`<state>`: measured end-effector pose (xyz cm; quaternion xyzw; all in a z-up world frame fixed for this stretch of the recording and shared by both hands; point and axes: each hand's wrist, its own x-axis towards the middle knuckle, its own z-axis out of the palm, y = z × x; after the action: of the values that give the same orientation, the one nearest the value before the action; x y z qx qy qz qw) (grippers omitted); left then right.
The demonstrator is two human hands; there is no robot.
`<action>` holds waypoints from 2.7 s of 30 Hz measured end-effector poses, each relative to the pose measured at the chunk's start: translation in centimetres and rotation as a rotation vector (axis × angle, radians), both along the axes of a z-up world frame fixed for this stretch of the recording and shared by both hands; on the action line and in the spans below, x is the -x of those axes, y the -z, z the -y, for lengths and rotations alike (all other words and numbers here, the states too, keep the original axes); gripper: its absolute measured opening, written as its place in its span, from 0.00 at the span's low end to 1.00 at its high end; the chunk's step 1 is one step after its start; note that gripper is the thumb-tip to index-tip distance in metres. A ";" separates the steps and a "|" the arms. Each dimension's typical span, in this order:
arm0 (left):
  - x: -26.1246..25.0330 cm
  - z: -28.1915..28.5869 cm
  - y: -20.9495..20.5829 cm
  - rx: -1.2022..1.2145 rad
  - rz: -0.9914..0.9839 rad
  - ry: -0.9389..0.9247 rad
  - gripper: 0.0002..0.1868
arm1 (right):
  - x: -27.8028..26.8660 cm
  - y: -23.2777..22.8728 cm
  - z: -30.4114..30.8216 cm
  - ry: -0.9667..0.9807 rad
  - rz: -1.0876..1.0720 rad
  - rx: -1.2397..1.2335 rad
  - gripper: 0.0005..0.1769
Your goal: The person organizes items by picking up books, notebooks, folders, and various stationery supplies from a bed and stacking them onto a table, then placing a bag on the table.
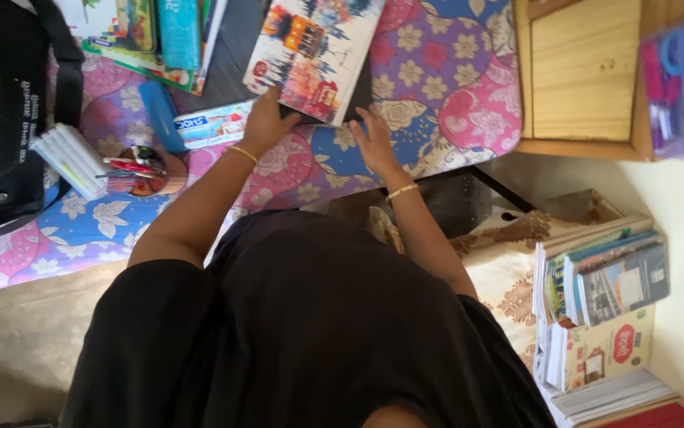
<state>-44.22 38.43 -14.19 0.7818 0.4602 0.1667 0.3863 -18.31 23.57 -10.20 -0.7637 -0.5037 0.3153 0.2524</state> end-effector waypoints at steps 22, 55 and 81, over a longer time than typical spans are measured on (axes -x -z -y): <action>-6.8 -13.9 4.9 0.350 -0.433 -0.090 0.64 | -0.8 8.6 -9.0 0.436 0.080 0.214 0.48; -19.6 6.8 -11.8 1.338 0.496 0.150 0.18 | -7.9 -18.5 21.4 0.608 -0.830 -0.344 0.36; -38.0 52.3 -30.7 0.788 0.540 1.902 0.47 | -0.7 -21.6 67.2 1.352 -0.041 -1.008 0.45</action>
<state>-6.25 -13.87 16.55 0.5770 -0.4194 -0.1963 0.6728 -17.58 -43.61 11.43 -0.6908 -0.0138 -0.1523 0.7067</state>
